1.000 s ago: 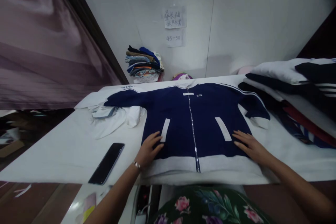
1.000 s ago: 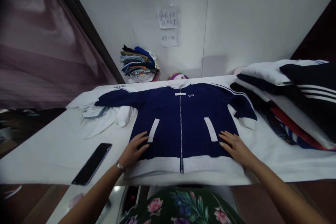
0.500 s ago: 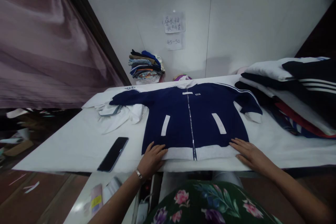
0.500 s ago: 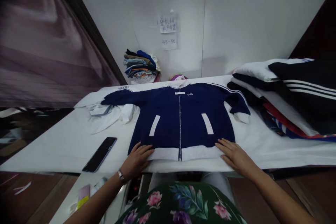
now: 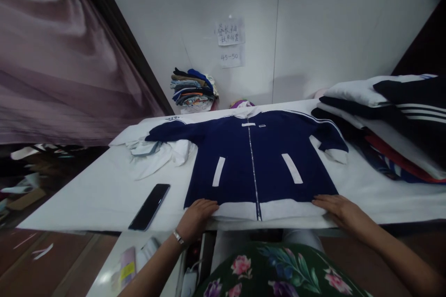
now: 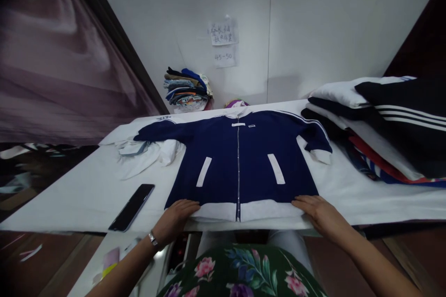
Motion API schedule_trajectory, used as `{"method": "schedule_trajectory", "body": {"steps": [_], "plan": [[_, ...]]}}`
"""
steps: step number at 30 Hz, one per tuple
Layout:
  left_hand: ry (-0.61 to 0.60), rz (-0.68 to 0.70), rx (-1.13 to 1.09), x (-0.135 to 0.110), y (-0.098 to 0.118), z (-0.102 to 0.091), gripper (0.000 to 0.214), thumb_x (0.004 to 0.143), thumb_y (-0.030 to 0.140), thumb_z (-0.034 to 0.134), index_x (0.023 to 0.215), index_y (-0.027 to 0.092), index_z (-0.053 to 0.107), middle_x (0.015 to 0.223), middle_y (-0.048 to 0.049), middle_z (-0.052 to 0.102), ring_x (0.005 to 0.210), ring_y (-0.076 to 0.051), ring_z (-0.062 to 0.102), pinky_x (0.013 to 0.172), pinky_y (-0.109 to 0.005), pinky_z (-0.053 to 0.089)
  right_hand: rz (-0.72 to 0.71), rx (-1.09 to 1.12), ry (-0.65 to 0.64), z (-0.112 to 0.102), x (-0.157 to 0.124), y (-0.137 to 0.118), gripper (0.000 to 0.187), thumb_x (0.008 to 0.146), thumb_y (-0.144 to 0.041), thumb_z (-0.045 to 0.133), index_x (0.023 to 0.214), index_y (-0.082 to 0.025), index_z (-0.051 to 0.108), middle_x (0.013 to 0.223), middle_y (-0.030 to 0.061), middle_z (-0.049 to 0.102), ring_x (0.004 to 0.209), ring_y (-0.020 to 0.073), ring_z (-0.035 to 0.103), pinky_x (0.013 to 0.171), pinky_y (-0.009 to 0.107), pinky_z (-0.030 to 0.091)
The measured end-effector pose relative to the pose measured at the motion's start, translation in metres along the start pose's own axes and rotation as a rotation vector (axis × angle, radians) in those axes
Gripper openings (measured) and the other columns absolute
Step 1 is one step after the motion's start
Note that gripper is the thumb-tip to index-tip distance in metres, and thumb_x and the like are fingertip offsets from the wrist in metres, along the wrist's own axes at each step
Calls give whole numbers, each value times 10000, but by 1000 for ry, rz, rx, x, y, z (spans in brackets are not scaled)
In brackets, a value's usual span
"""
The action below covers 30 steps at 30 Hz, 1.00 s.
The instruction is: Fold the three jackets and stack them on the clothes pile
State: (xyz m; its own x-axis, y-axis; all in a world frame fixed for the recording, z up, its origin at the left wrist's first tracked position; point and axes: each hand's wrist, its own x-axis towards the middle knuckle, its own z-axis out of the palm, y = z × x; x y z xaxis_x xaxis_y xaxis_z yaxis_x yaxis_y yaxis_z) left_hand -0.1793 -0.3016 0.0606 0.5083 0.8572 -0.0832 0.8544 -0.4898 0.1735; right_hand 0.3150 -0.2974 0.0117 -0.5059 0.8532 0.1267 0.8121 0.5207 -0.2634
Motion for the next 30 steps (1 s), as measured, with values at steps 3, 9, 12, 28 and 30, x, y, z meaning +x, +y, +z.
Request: {"method": "schedule_trajectory", "body": {"steps": [3,9,12,28,30], "plan": [[5,-3,-29,-5,-3,4,497,755,50,414,1148,264,628,1224,-28,638,1123,-184,581,1042,-397,387,32,16,-47,2,-2,-1,503,779,-214,380,1183,-342,650,1196,18,642,1046,273,632,885,426,541],[-40,-43,-145,-5,0,-14,385,778,286,560,1158,311,620,1228,-4,635,1139,-211,577,1077,-420,359,126,119,-159,-29,9,-16,401,793,-385,522,1176,-381,643,1274,7,592,1136,295,576,949,438,509],[48,-41,-148,26,3,-26,386,839,458,525,1170,285,621,1251,-32,620,1163,-216,560,1081,-422,354,100,215,-86,-44,38,-24,427,869,-472,459,1241,-319,602,1329,23,550,1244,266,487,1036,448,427],[81,-24,57,114,-10,43,602,880,530,421,1412,249,387,1508,-100,299,1408,-278,212,1112,-542,193,824,231,588,-50,59,101,586,842,-469,475,1314,-123,508,1374,165,483,1240,291,481,995,430,423],[70,-33,55,115,-8,40,600,880,521,428,1412,247,388,1508,-99,297,1409,-276,209,1115,-541,190,1002,297,546,-54,68,123,711,802,-515,526,1348,-66,449,1300,215,534,1158,308,547,943,425,453]]}}
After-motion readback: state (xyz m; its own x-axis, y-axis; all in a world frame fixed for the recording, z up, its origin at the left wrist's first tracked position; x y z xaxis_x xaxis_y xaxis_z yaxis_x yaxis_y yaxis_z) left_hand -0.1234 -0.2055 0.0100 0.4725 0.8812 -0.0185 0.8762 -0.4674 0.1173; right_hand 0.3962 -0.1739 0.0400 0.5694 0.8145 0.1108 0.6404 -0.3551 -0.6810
